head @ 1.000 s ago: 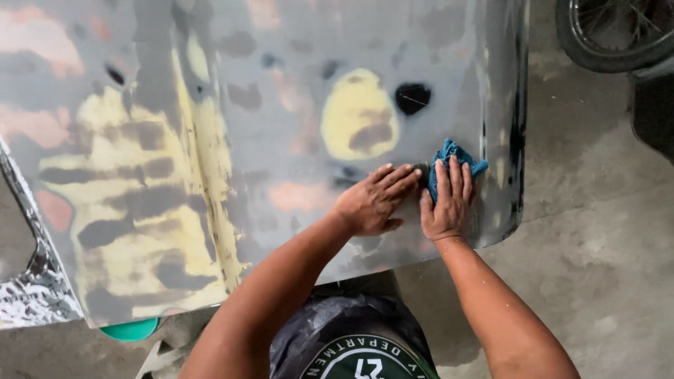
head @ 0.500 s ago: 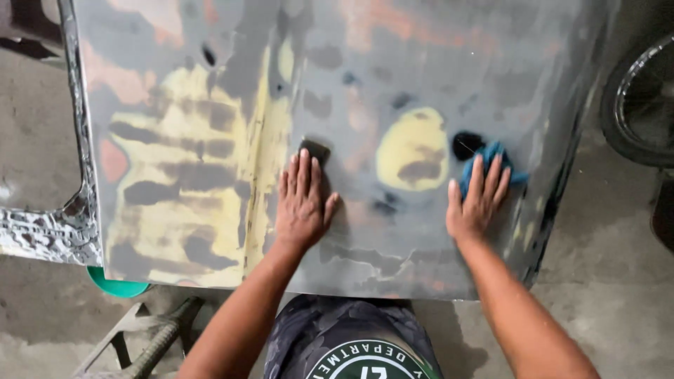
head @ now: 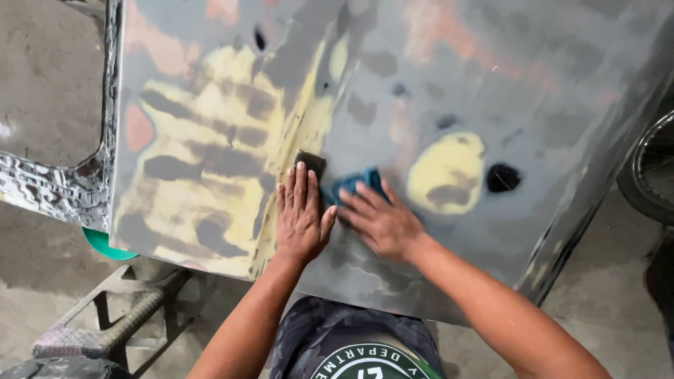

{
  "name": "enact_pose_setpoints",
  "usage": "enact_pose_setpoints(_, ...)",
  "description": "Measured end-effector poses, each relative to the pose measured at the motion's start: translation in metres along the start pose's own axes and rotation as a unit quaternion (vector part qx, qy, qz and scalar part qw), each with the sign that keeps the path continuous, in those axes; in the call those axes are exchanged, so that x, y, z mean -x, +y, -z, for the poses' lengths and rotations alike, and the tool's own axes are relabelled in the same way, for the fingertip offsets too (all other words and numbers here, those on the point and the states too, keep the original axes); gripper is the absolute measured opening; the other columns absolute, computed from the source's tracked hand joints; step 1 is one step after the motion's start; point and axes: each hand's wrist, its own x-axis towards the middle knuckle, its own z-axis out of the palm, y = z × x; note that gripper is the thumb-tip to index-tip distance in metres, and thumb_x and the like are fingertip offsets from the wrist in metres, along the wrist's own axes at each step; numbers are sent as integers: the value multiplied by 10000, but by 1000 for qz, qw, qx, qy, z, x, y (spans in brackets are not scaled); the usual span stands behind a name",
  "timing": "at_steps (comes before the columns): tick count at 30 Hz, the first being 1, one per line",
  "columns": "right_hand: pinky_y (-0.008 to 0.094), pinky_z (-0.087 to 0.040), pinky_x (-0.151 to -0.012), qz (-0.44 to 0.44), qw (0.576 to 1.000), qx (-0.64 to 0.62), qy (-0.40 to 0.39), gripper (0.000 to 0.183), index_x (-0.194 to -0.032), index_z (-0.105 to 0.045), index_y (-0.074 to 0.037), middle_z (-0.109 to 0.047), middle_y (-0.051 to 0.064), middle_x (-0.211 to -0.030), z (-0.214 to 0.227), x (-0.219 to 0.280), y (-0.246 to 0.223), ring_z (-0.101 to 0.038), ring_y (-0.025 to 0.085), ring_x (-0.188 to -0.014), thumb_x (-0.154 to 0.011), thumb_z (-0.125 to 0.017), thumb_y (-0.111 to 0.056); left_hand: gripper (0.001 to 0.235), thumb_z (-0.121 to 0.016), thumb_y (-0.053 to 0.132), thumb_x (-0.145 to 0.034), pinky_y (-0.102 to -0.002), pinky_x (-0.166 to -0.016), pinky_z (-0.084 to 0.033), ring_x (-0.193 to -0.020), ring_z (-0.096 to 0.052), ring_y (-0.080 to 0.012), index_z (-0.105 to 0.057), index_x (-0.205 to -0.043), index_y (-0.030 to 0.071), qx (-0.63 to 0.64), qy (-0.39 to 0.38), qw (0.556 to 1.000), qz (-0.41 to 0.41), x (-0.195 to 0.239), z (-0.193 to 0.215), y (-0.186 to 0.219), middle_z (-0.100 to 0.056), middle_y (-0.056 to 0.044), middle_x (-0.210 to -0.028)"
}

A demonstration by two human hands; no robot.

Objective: The person scrubs a large, grey car part with a black sponge and wipes it with a blue cloth. They dip the cloth into a green bucket of water to rinse it and continue scrubbing and wiping the surface.

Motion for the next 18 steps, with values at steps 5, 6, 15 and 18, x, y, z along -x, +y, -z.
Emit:
enact_pose_setpoints(5, 605, -47, -1247, 30, 996, 81, -7, 579, -1567, -509, -286, -300, -7, -1713, 12, -4, 83, -153, 271, -1588, -1017, -539, -463, 814, -535, 466, -993, -554, -1254, -128, -1574, -148, -397, -298, -1588, -37, 9, 3, 1000, -11, 5, -4, -6, -189, -224, -1690)
enact_pose_setpoints(6, 658, -59, -1219, -25, 995, 94, -11, 611, -1568, -504, -249, -277, 20, -1719, 18, -19, 102, -136, 325, -1584, -1006, -537, -488, 813, -534, 466, -994, -554, -1254, -131, -1573, -151, -398, -298, -1587, -38, 10, 6, 1000, -16, 5, -5, -6, -188, -224, -1689)
enact_pose_setpoints(15, 637, -112, -1271, -150, 980, 42, 124, 604, -1674, -382, -99, -235, 124, -1738, 22, -196, 93, -200, 405, -1590, -1137, -497, -351, 792, -530, 469, -1002, -526, -1260, -152, -1577, -176, -368, -319, -1590, -18, 12, 9, 1000, -3, 6, -2, -7, -214, -210, -1691)
enact_pose_setpoints(18, 575, -39, -1277, -43, 999, -3, 19, 574, -1605, -390, -184, -195, 66, -1723, 6, -149, 35, -169, 346, -1587, -1073, -465, -387, 783, -527, 482, -995, -527, -1256, -155, -1573, -182, -359, -327, -1580, 2, 12, 7, 1000, -10, 2, -2, -11, -222, -194, -1685)
